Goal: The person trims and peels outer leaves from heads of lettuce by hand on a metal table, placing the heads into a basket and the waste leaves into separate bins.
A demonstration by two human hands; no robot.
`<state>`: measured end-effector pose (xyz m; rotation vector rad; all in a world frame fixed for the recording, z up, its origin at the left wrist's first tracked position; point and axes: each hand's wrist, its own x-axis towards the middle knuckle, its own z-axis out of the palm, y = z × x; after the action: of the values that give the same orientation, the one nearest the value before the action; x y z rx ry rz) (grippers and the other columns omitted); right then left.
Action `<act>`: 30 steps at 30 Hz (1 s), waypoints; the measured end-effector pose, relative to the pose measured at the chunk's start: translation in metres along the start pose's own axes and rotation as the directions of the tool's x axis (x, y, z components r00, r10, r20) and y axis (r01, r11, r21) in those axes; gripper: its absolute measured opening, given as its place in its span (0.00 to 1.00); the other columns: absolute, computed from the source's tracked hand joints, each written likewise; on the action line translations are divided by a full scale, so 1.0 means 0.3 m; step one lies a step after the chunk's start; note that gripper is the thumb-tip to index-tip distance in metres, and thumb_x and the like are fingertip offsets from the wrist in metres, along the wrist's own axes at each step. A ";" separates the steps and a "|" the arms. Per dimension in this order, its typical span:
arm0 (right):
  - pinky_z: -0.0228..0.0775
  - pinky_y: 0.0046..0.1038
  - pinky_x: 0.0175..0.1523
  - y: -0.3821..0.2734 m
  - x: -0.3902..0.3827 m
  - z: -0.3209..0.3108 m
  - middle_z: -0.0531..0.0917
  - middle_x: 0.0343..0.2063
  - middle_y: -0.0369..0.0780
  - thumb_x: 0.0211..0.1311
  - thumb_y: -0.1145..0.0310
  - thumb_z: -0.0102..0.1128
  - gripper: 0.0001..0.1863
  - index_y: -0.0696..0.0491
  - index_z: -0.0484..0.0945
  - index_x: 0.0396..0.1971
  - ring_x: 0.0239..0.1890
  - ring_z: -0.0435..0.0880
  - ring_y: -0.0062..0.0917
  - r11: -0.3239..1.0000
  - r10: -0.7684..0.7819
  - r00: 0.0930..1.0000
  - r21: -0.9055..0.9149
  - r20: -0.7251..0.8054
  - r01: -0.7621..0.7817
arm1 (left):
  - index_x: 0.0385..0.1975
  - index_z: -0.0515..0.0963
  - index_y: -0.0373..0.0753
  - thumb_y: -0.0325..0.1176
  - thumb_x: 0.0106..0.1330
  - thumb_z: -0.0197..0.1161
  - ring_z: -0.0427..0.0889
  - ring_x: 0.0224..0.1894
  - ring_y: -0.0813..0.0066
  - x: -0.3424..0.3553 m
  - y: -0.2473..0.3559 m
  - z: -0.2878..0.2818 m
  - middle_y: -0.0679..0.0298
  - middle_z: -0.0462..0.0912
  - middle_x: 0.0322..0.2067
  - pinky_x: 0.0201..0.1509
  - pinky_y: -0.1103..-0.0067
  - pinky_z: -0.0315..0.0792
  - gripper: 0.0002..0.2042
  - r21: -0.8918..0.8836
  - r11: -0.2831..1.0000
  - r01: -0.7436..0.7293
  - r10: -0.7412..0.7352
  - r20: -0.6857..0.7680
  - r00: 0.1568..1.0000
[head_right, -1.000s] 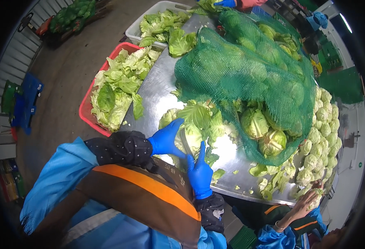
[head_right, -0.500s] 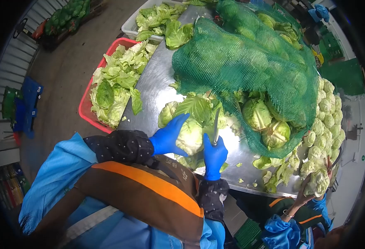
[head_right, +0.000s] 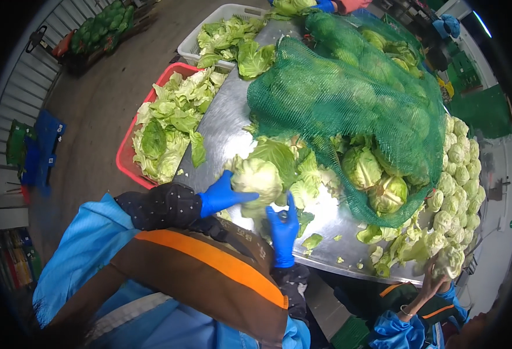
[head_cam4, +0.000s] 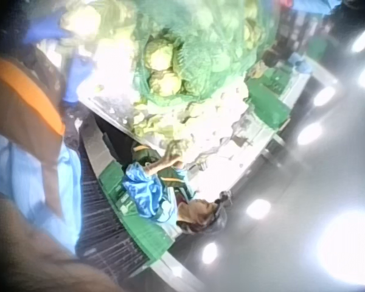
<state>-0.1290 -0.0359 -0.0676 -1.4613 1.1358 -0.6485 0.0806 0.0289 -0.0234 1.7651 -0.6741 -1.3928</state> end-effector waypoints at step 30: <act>0.69 0.28 0.27 -0.132 0.115 -0.143 0.79 0.14 0.42 0.54 0.55 0.68 0.28 0.51 0.75 0.54 0.17 0.79 0.26 0.840 -0.069 0.960 -0.535 -0.272 -0.091 | 0.64 0.52 0.26 0.52 0.32 0.80 0.69 0.57 0.47 0.137 0.121 0.226 0.43 0.66 0.54 0.54 0.64 0.73 0.60 0.698 0.600 -0.390 0.366 0.193 0.910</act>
<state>-0.1417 -0.0884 -0.0267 -1.8788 1.6481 -0.5581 0.0280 -0.0405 -0.0231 1.9968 -1.7052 -0.8840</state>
